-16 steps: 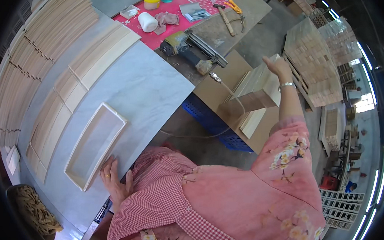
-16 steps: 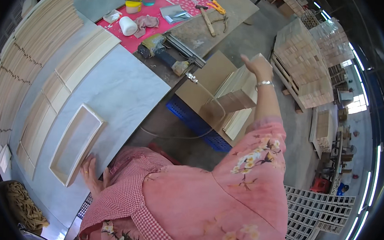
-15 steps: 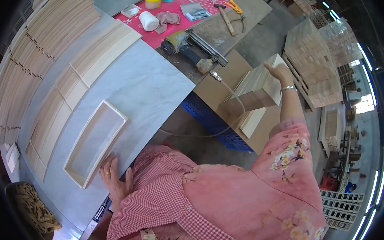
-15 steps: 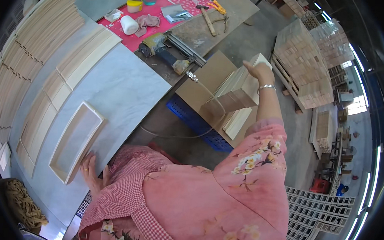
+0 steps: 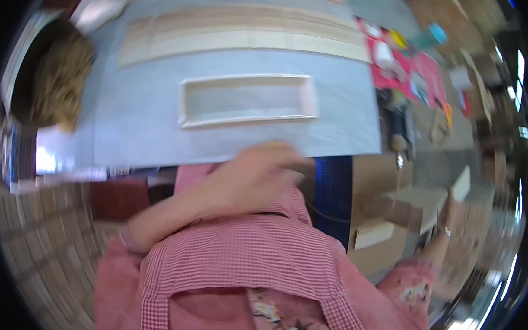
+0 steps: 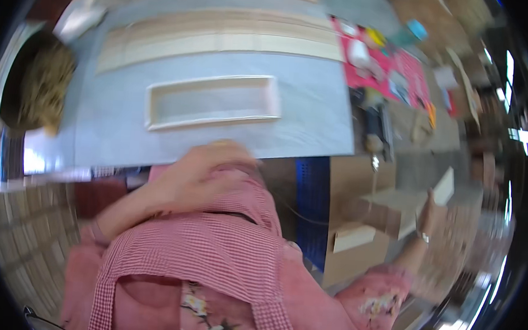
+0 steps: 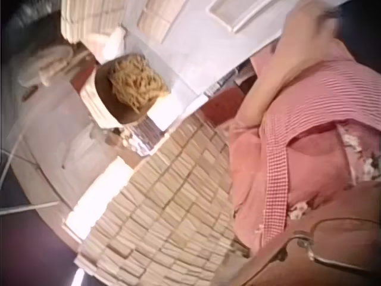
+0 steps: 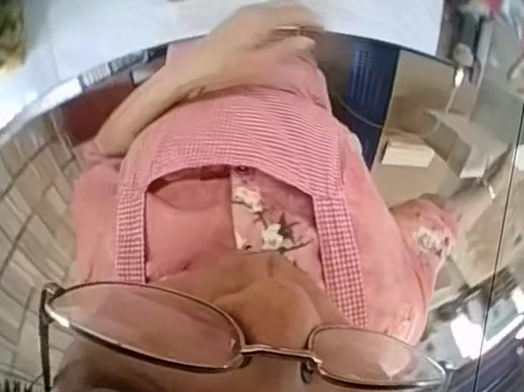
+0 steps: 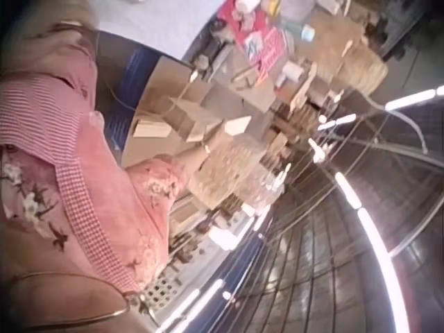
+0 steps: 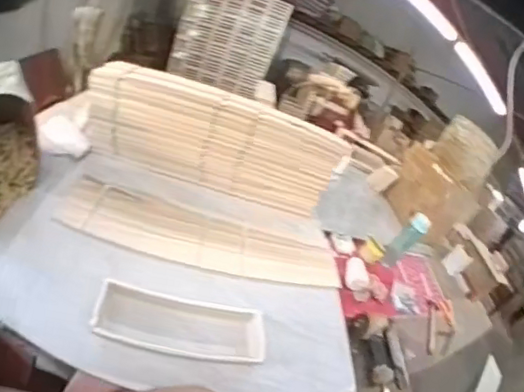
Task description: Assembling rectangular wooden boxes using wood panels, glue, and a pneumatic nail gun.
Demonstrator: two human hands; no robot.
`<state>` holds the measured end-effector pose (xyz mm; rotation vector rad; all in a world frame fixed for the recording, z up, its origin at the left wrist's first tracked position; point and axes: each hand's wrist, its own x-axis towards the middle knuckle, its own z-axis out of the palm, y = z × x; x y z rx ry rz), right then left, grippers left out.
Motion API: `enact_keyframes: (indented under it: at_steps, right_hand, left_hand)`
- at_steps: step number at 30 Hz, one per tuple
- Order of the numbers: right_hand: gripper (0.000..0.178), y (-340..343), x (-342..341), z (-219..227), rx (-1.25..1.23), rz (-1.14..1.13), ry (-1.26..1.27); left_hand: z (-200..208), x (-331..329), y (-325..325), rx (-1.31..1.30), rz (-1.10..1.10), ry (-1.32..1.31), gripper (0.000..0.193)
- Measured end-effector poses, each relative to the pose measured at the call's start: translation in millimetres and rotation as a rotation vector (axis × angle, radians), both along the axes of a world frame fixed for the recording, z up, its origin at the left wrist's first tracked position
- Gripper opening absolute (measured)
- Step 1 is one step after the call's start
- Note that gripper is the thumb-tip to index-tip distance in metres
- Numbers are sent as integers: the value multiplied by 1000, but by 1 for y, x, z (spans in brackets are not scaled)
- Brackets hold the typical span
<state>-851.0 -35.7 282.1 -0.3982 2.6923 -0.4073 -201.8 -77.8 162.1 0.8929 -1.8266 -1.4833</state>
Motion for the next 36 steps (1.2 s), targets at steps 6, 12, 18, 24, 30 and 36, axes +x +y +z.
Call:
enact_keyframes:
  at_steps: [6, 12, 18, 24, 30, 36]
  right_hand:
    - [78, -83, 90, -87, -232, 423, 689]
    - [77, -142, 213, -79, -455, 1023, 762]
    - [78, -169, 276, -96, -628, 1371, 782]
    - [84, -170, 391, -98, -834, 1809, 601]
    - [85, -146, 476, -101, -751, 2129, 116]
    - [84, -158, 473, -117, -674, 2193, 88]
  left_hand:
    - [117, -51, 42, -552, 10, 229, 27]
    - [126, -35, 48, -938, 161, -44, 10]
    - [112, -26, 79, -988, 204, -56, 17]
    - [90, 5, 94, -1107, 433, -360, 51]
    - [122, 71, 92, -569, 315, -625, 50]
    - [-41, 152, 53, -384, 769, -887, 47]
